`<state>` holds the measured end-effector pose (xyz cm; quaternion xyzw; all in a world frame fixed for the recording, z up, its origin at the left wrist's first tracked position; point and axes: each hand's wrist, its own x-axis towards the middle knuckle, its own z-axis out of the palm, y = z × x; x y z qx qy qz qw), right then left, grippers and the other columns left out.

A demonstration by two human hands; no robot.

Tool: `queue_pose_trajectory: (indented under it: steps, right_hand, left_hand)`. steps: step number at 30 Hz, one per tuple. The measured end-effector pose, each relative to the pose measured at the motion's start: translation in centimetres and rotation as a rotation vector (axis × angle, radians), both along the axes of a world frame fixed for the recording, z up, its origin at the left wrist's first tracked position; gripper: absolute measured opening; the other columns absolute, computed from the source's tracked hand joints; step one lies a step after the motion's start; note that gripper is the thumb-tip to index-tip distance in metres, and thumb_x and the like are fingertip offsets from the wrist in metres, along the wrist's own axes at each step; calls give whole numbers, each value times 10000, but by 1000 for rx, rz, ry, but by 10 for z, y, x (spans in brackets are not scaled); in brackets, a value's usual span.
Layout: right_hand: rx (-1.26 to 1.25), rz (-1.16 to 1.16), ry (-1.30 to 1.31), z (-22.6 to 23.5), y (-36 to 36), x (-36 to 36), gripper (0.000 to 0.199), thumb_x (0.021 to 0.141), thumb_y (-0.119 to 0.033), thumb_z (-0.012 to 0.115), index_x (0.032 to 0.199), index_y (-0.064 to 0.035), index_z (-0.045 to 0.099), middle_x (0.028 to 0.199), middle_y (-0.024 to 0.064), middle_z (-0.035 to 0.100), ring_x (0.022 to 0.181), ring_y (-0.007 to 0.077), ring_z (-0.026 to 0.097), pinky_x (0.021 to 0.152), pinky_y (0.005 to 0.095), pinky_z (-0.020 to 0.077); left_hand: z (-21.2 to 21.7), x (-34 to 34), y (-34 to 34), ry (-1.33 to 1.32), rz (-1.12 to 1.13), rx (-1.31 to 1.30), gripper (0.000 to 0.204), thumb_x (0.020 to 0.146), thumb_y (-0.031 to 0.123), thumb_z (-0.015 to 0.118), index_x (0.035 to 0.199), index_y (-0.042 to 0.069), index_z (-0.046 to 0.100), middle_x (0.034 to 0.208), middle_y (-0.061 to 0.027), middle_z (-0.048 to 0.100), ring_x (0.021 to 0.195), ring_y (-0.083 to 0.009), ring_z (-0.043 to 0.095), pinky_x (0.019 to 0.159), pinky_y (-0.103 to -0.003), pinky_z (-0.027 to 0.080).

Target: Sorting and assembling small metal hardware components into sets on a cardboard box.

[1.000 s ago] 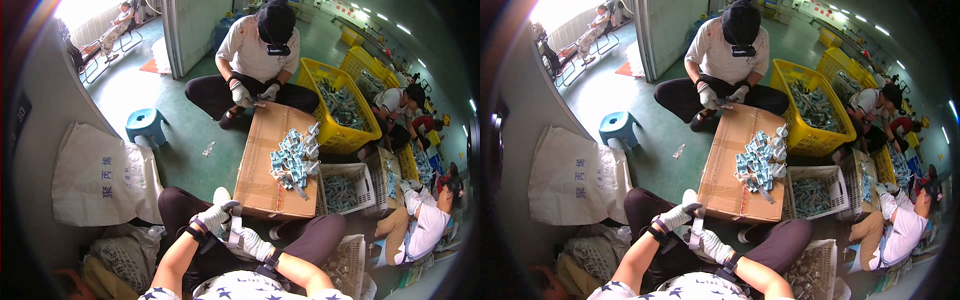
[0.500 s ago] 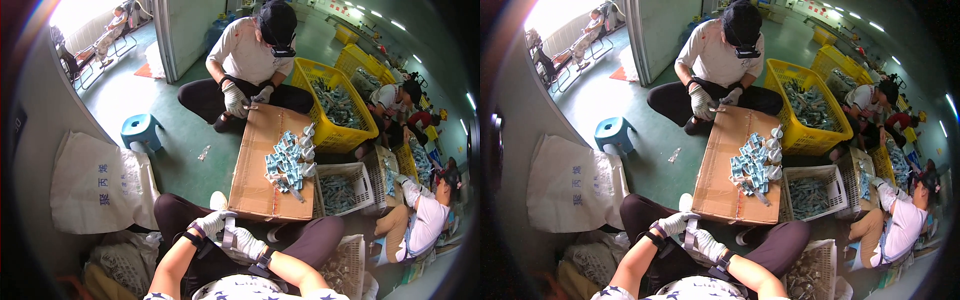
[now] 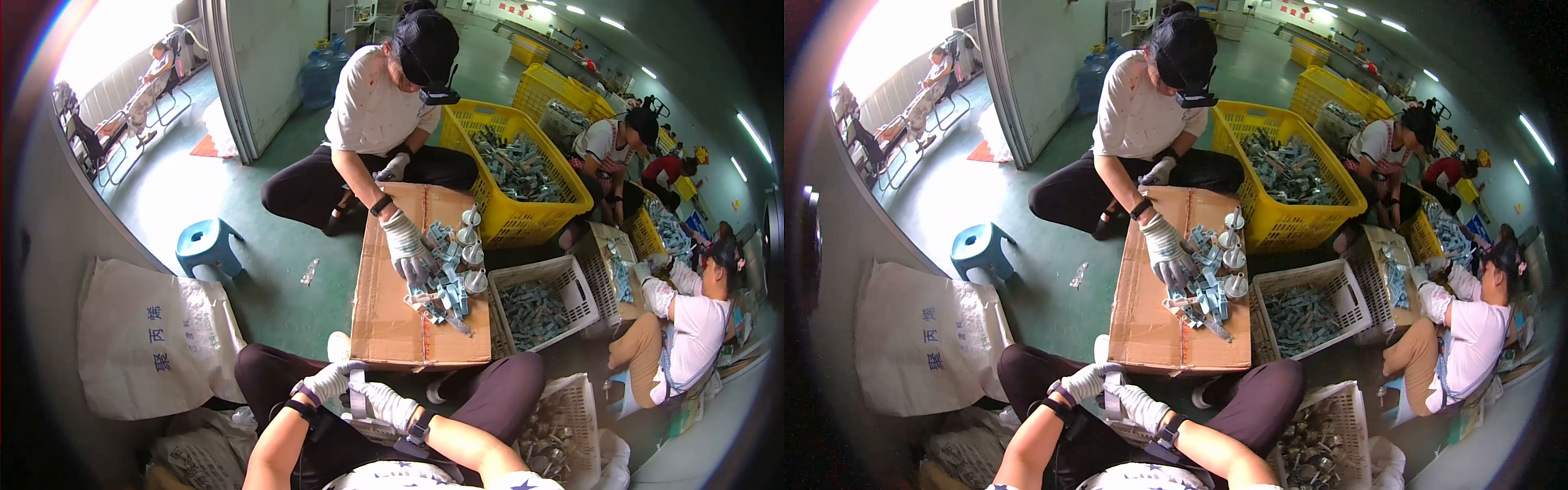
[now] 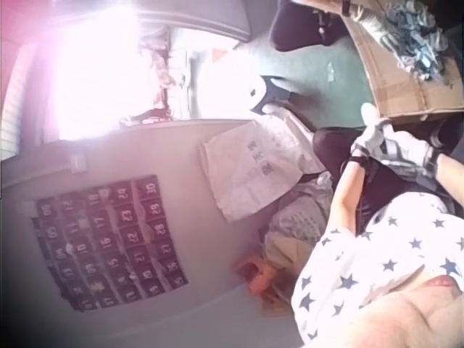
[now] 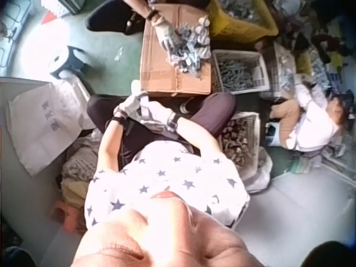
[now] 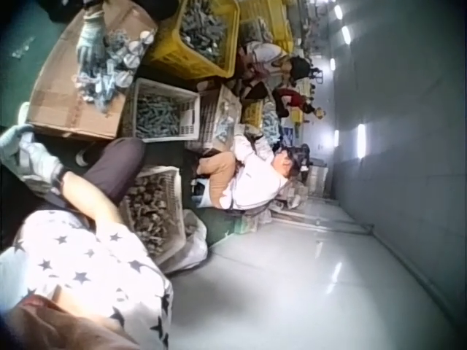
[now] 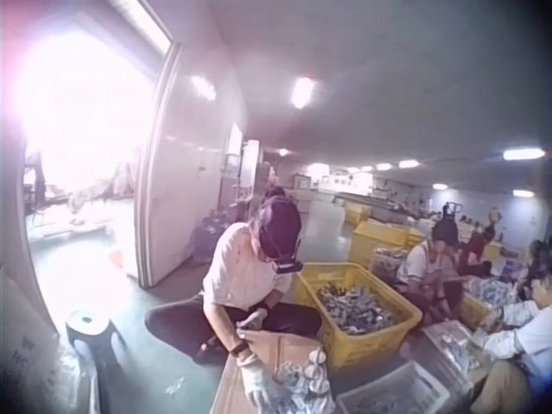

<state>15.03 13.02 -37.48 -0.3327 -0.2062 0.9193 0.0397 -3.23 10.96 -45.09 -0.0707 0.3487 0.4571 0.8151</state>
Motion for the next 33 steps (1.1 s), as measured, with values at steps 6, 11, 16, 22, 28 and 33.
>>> queue_pose_trajectory:
  steps: [6, 11, 16, 22, 28, 33]
  right_hand:
    - [1277, 342, -290, 44, 59, 43, 457, 907, -325, 662, 1211, 5, 575, 1101, 156, 655, 1011, 255, 622, 907, 358, 498]
    - [1751, 132, -973, 52, 172, 101, 379, 761, -212, 685, 1108, -90, 596, 1100, 192, 573, 935, 346, 604, 795, 483, 509]
    - [1751, 385, -1289, 58, 186, 89, 578, 778, -240, 697, 1307, -131, 490, 1182, 212, 517, 1013, 402, 563, 797, 526, 507]
    - [1920, 91, -1182, 9, 230, 69, 457, 832, -141, 634, 1263, -81, 494, 1330, 241, 388, 1114, 420, 558, 854, 496, 522]
    - [1604, 216, -1159, 16, 282, 25, 402, 841, -85, 592, 1232, -67, 503, 1403, 305, 307, 1061, 445, 593, 870, 485, 520]
    - [1777, 25, -1047, 24, 290, 19, 470, 849, -17, 532, 1311, -92, 497, 1346, 238, 402, 1040, 401, 585, 882, 453, 515]
  left_hand:
    - [46, 12, 3, -58, -77, -31, 211, 938, 91, 624, 1101, -36, 582, 987, -112, 657, 928, -211, 632, 917, -349, 500]
    - [89, 26, 13, 131, -50, -49, 235, 854, 139, 718, 993, 29, 565, 779, -89, 605, 694, -235, 583, 693, -397, 493]
    - [40, 7, 3, 57, -8, -17, 176, 918, 101, 652, 1033, -25, 607, 920, -102, 660, 832, -220, 644, 840, -376, 524]
    - [28, 15, 11, -198, 31, -87, 169, 953, 41, 598, 1097, -34, 648, 962, -64, 699, 891, -123, 662, 820, -220, 531]
    - [0, 10, 5, -194, 61, -131, 247, 911, 29, 647, 1114, -84, 565, 1023, -166, 650, 970, -273, 632, 977, -436, 486]
    - [0, 10, 5, -305, 74, -220, 131, 929, -23, 597, 1054, -47, 628, 969, -99, 663, 937, -164, 636, 865, -254, 528]
